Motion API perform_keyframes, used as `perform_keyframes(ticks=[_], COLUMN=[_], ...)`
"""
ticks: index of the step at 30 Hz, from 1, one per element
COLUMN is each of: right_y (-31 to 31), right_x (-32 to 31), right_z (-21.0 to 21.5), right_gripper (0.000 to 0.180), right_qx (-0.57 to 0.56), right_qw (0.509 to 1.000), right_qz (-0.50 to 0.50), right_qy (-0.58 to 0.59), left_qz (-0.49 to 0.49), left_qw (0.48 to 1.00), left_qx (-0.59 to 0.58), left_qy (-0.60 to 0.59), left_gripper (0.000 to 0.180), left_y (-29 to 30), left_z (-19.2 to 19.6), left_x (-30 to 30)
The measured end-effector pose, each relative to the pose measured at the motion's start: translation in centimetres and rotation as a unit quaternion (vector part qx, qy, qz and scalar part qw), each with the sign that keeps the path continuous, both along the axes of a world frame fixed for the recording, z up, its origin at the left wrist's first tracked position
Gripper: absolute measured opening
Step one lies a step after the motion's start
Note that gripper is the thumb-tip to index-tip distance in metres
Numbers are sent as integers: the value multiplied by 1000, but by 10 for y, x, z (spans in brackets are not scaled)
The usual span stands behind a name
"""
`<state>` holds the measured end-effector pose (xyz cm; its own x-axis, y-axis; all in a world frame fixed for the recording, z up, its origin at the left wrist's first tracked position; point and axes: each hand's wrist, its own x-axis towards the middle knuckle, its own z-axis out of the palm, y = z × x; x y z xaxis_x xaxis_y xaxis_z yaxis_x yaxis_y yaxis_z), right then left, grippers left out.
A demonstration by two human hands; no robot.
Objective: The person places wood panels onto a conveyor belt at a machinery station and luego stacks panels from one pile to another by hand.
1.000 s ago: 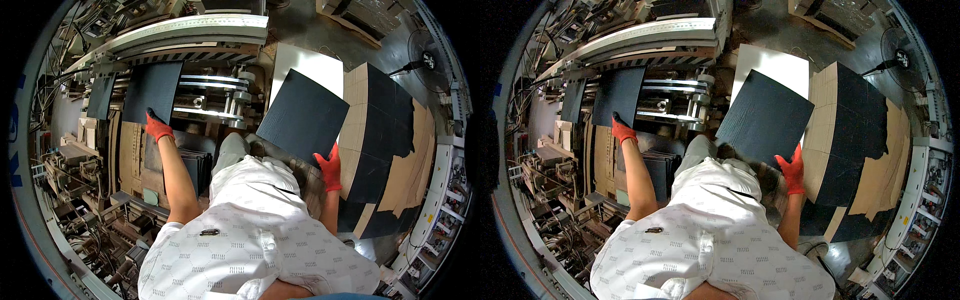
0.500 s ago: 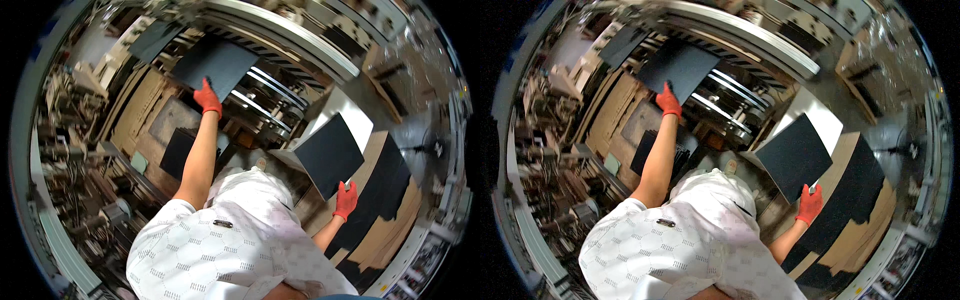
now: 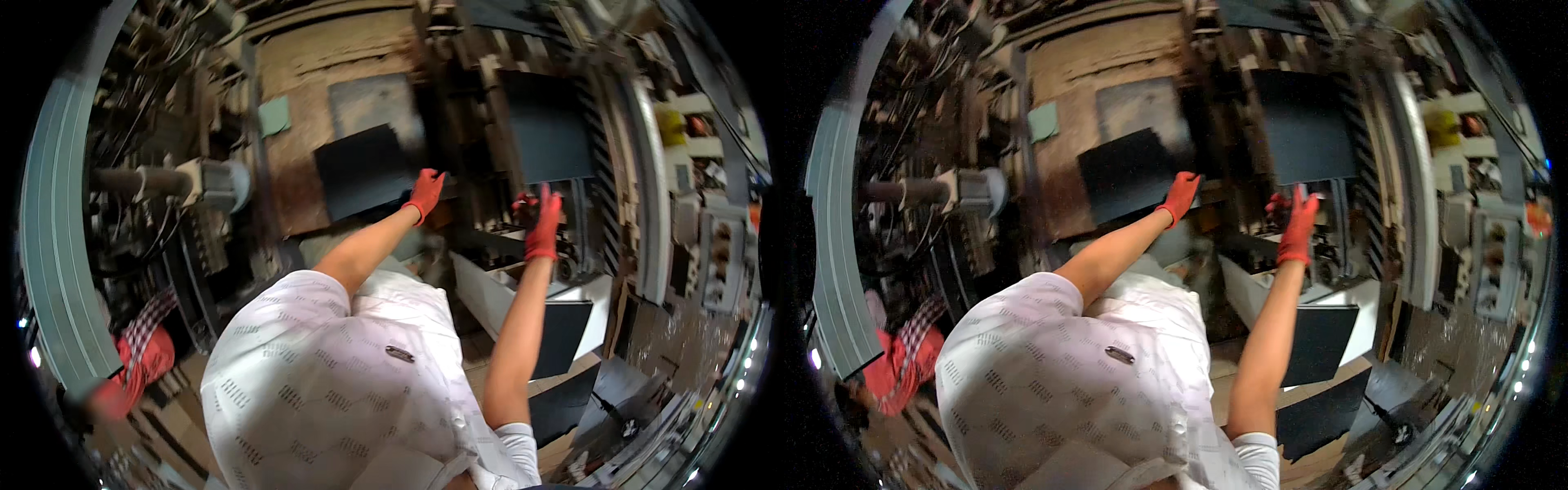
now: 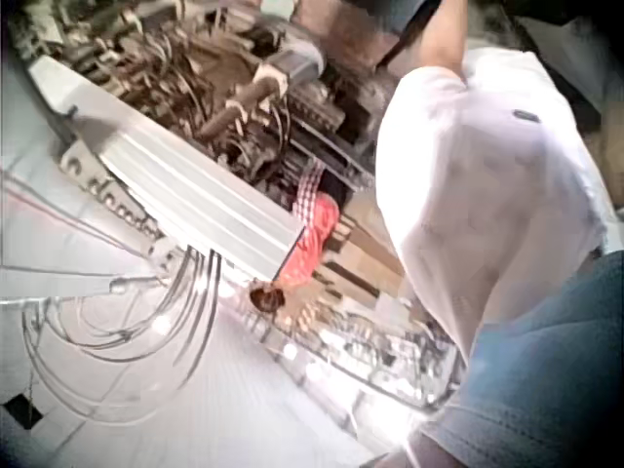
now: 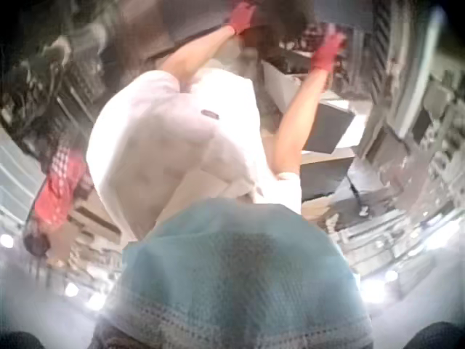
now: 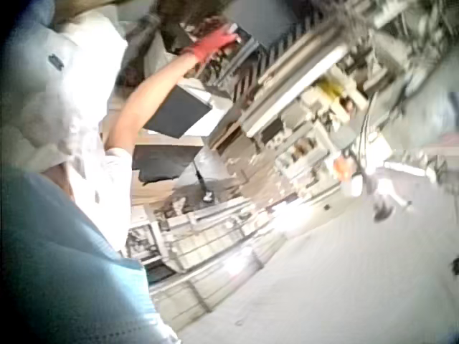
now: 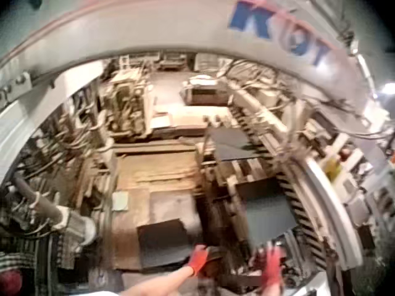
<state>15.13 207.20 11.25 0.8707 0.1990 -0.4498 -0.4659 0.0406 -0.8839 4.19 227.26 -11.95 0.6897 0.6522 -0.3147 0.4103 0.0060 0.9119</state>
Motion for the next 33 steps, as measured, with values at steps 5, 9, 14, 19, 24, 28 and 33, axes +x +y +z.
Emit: perform_keyframes(ticks=[5, 9, 14, 19, 24, 28, 33], right_y=[33, 32, 29, 32, 29, 23, 29], right_x=[42, 53, 53, 48, 48, 51, 50], right_z=[-42, -47, -44, -44, -48, -52, -49], right_gripper=[36, 36, 48, 45, 42, 46, 43], right_qx=[-82, -77, -91, -127, -155, -195, -151], right_qw=[994, 994, 991, 988, 980, 975, 983], right_qz=[-63, -83, -97, -80, -114, -57, -85], right_qy=[-43, -8, 3, -40, -47, -87, -61], left_qz=[112, 214, 363, 497, 387, 353, 292], left_qw=[939, 932, 914, 858, 872, 873, 910], left_qx=[-46, -93, -65, -65, -275, -324, -272], left_qy=[322, 278, 167, 116, 117, 95, 117], left_gripper=[82, 86, 82, 50, 24, 20, 34], left_y=[73, 94, 82, 72, 66, 44, 34], left_z=[-96, -138, -186, -247, -260, -220, -194], left_x=[-171, -239, -226, -212, -221, -244, -302])
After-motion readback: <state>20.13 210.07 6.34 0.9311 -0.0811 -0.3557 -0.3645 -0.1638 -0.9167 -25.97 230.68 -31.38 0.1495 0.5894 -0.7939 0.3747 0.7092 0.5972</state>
